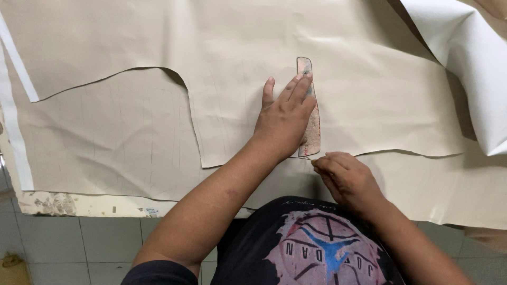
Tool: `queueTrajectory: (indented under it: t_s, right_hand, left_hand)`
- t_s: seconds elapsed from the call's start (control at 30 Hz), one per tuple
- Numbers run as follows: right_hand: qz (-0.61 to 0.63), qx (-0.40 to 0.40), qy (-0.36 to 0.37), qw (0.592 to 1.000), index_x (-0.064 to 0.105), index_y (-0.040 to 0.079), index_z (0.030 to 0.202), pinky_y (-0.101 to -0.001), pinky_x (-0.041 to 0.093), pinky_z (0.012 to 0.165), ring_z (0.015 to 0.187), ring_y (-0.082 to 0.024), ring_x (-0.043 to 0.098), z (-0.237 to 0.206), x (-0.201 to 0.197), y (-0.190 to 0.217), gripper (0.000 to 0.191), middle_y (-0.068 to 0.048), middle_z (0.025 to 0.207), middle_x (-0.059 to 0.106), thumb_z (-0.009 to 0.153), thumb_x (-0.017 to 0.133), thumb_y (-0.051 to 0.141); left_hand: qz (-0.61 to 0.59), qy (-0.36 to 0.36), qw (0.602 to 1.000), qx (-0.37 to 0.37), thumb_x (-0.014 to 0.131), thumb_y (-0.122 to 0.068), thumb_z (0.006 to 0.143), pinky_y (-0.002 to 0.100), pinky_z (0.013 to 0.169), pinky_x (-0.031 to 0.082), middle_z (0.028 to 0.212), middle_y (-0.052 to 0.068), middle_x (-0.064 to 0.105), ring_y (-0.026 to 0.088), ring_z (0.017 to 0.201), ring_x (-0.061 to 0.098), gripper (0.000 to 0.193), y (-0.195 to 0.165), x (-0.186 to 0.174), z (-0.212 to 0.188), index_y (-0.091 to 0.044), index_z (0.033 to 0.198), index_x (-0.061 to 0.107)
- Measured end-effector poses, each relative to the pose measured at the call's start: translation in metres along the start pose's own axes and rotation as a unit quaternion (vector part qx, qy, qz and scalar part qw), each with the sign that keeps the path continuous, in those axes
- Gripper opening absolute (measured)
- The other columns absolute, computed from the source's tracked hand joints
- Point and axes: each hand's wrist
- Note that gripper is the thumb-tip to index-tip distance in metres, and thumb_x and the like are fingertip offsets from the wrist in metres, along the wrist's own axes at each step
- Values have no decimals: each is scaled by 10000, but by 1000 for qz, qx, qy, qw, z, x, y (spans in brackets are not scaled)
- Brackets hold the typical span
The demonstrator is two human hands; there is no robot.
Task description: The person spreads a large beige material sheet flat on a work table, then places a shoe pattern template on it and traces around its edge with a small marking tool, drawing outline lines onto the sheet. They reposition the template and continue tracing additional outlines, briefly handling a notebook and other templates nearby.
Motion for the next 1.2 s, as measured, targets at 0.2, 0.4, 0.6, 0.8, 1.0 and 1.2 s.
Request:
queueTrajectory:
  t_s: [0.2,0.4,0.6,0.8,1.0,1.2]
  right_hand:
    - [10,-27,14,999,678,35,1041,-422,574,854,996,-348,705,9,0,7,166,-141,966,718,881,718,53]
    - [-48,-21,-25,998,679,32,1028,-416,555,753,856,-310,689,39,-2,14,124,-123,942,710,908,713,34]
    - [-72,-58,-80,992,675,22,1074,-397,551,763,872,-296,682,83,-9,4,132,-118,989,711,945,703,23]
    - [-69,-10,-10,998,682,51,953,-409,547,690,766,-293,676,54,-11,19,88,-112,839,698,892,729,93]
    - [-22,50,-97,994,688,36,1089,-353,582,771,882,-241,721,75,-24,-5,95,-119,1013,738,1033,667,110]
    - [10,96,-106,990,709,39,1115,-354,576,750,869,-247,724,108,-28,-9,124,-120,1021,743,1043,666,130]
  left_hand:
    - [-23,-49,998,16,832,-181,725,628,1210,133,1560,90,382,230,1468,354,465,7,0,-2,-132,1145,637]
    - [-23,-106,993,36,656,-104,904,601,1232,159,1507,30,496,176,1417,459,123,19,5,1,-158,1002,707]
    - [-59,-92,994,27,581,-129,931,589,1221,162,1481,10,523,168,1380,484,153,24,2,3,-171,906,726]
    - [-73,-117,990,42,653,-170,910,648,1205,139,1525,16,491,178,1417,453,139,27,5,0,-147,1028,722]
    - [-48,-146,988,22,704,-281,868,694,1184,120,1537,104,428,356,1490,289,194,23,15,-7,-197,1041,732]
    - [-27,-146,989,12,671,-317,934,701,1190,107,1556,83,431,336,1502,306,158,21,17,-8,-216,1038,732]
Point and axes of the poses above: each hand's wrist, its own z-axis towards the middle knuckle, its own x-axis out of the palm, y = z × x
